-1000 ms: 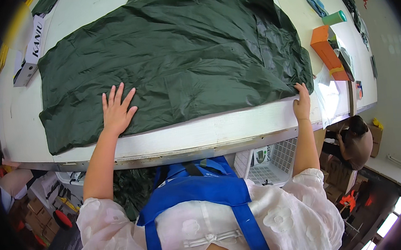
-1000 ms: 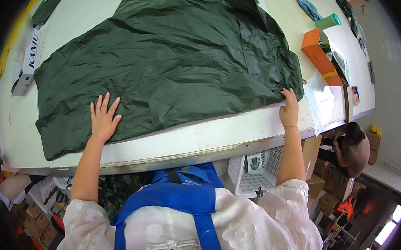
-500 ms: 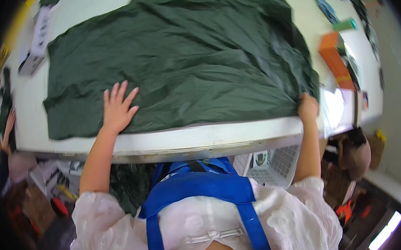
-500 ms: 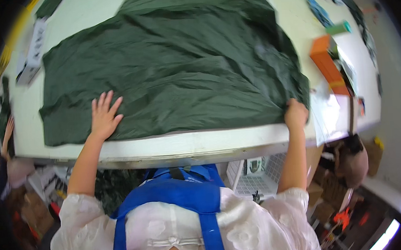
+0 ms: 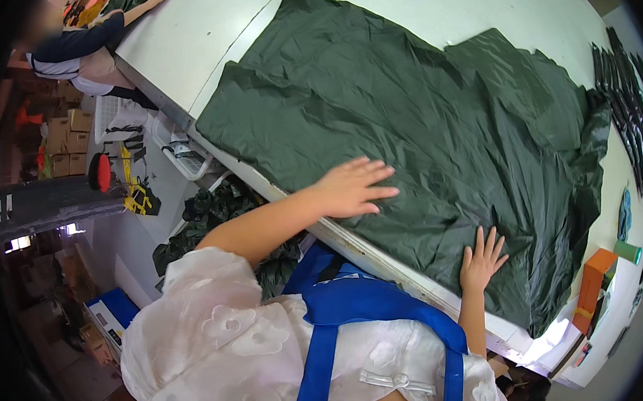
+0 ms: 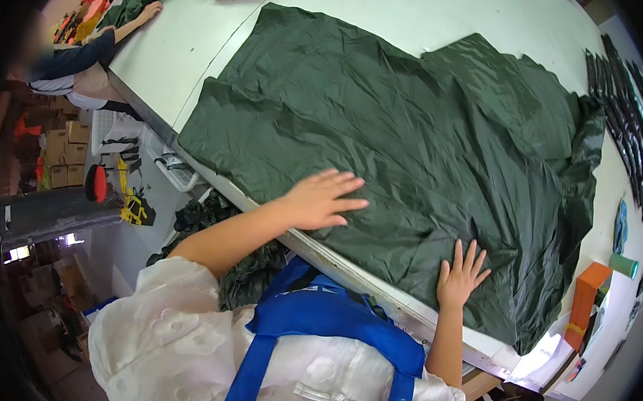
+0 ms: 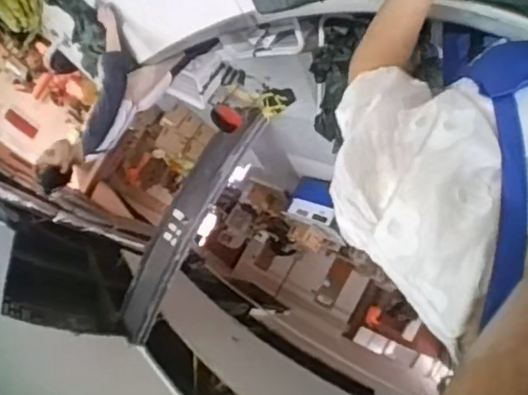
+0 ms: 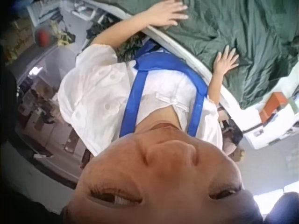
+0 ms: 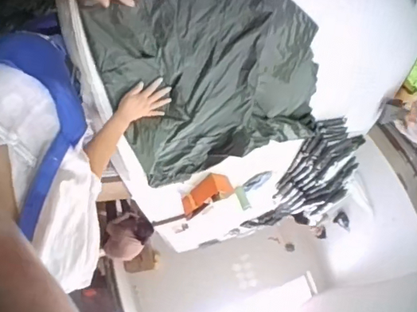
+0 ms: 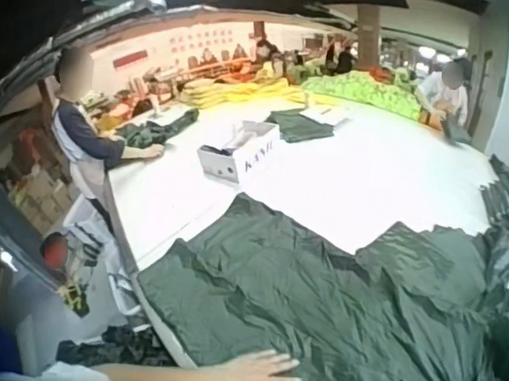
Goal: The person folds a dark green jacket on a white table, smoothing and aligning the fabric, then places it into a white plastic basket. The person repeats the process with another jacket, unfolding, smoothing, and folding it before stacking it with the first.
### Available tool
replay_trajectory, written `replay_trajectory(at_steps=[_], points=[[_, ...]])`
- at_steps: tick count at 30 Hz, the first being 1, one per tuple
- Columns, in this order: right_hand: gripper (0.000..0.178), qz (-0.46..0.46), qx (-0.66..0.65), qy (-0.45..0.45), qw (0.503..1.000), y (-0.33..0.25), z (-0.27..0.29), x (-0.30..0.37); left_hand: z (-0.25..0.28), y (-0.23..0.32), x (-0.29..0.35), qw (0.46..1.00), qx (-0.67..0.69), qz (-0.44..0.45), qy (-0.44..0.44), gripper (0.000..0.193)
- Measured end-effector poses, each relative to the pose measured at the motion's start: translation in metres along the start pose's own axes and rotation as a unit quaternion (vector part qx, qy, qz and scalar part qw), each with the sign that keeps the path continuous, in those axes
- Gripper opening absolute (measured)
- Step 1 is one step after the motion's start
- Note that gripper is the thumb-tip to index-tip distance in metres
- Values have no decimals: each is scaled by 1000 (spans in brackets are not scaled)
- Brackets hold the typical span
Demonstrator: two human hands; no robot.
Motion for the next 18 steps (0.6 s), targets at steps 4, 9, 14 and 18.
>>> replay_trajectory(at_steps=[4,9,14,18], points=[[55,-4,13,-12,1000,6,-4,5,36,-165,71,958,-125,254,-53,55],[55,11,12,-11,1000,4,-7,-1,55,-324,135,881,-150,448,14,58],[56,7,8,-23,1000,4,-7,-1,73,-295,-14,978,-82,182,64,52],[56,18,-3,-7,1000,7,-8,0,80,-344,-109,963,-92,250,28,52]])
Point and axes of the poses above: each hand's wrist, its own x-axis away from the middle knuckle, its own z-axis out of the back of the hand, y = z × x, the point moved 6 cm from there along -x, towards the middle knuckle, and after that the axes turned 2 degrees about -y, right-handed, at the moved point
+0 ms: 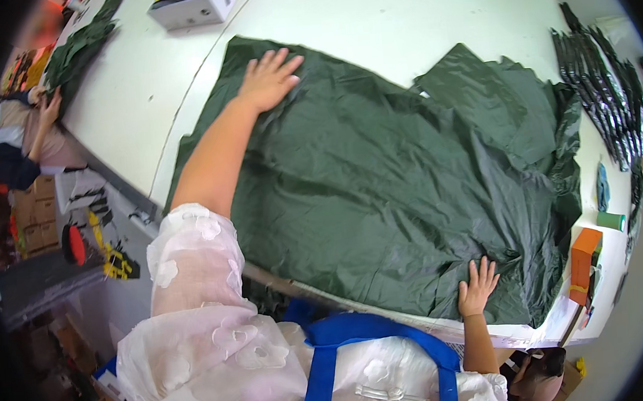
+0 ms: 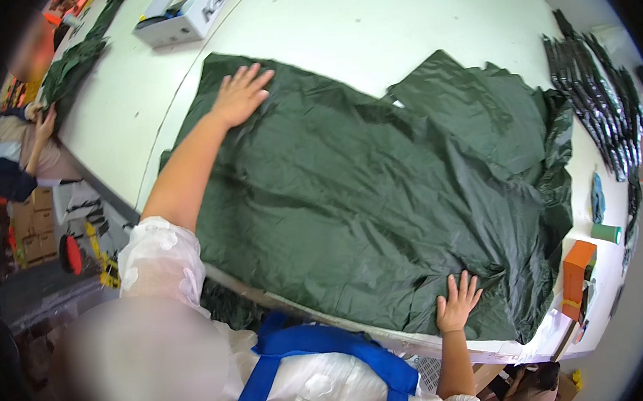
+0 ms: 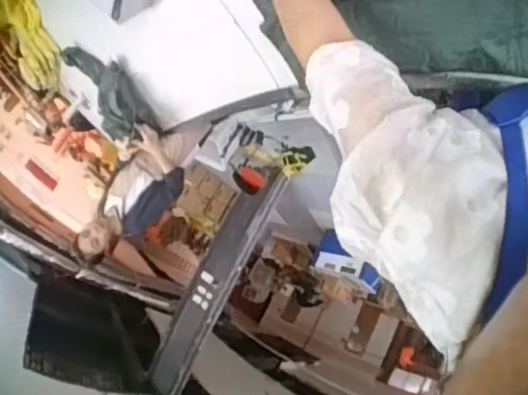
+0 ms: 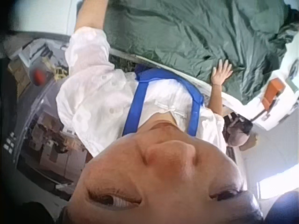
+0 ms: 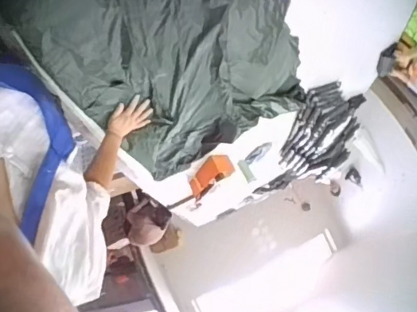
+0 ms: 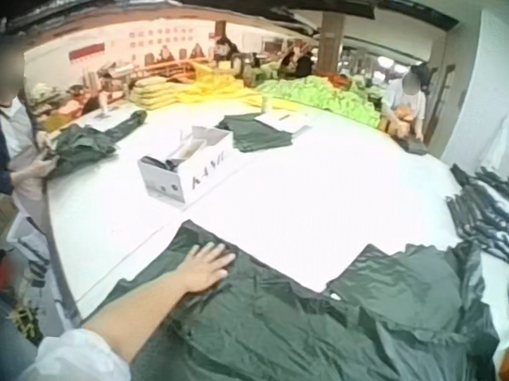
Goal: The person folds a dark green jacket on a white table, smoothing and aligning the fabric, then places it into a white plastic basket. The person repeats the process with another jacket, unfolding, smoothing, and folding it before stacking it with the first.
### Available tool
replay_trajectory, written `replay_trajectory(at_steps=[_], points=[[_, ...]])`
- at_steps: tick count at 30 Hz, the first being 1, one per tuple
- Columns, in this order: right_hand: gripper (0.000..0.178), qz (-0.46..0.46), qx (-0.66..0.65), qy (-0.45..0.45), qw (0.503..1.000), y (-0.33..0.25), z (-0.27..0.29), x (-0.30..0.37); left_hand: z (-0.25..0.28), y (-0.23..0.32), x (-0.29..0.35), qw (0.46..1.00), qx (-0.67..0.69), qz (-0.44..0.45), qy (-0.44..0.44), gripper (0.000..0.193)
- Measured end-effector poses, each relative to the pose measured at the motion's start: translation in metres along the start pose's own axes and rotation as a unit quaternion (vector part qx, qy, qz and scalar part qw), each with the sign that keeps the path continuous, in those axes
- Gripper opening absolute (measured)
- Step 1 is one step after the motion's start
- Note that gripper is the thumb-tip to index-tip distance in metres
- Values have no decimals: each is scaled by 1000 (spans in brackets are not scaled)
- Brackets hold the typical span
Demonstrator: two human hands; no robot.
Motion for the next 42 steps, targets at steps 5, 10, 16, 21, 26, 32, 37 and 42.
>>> replay_trajectory(at_steps=[5,10,16,21,26,32,37,42], points=[[54,-14,-42,10,999,-6,15,-9,-25,-67,-54,985,-46,138,-98,57],[39,1,-203,-102,974,32,56,-41,-36,-84,-45,983,-44,160,-78,62],[37,-196,-323,265,887,251,157,-234,32,66,-38,982,-68,28,176,56],[69,-432,-417,111,792,413,99,-313,52,405,-8,926,227,-301,13,55],[38,-426,-659,146,603,417,79,-320,18,600,8,818,314,-481,26,66],[20,26,-755,247,607,271,218,-273,-19,643,-5,874,182,-450,-28,76],[42,300,-256,23,919,65,224,-211,-98,641,-26,860,443,-221,-122,74],[57,177,-317,-45,931,97,173,-167,-11,586,38,859,314,-269,-301,68]])
Point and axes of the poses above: each hand's wrist, its own x-axis away from the middle knuckle, its own z-axis out of the back of the hand, y = z × x, the point moved 6 cm from there along -x, towards the middle knuckle, and after that the axes turned 2 degrees about -y, right-handed, at the moved point
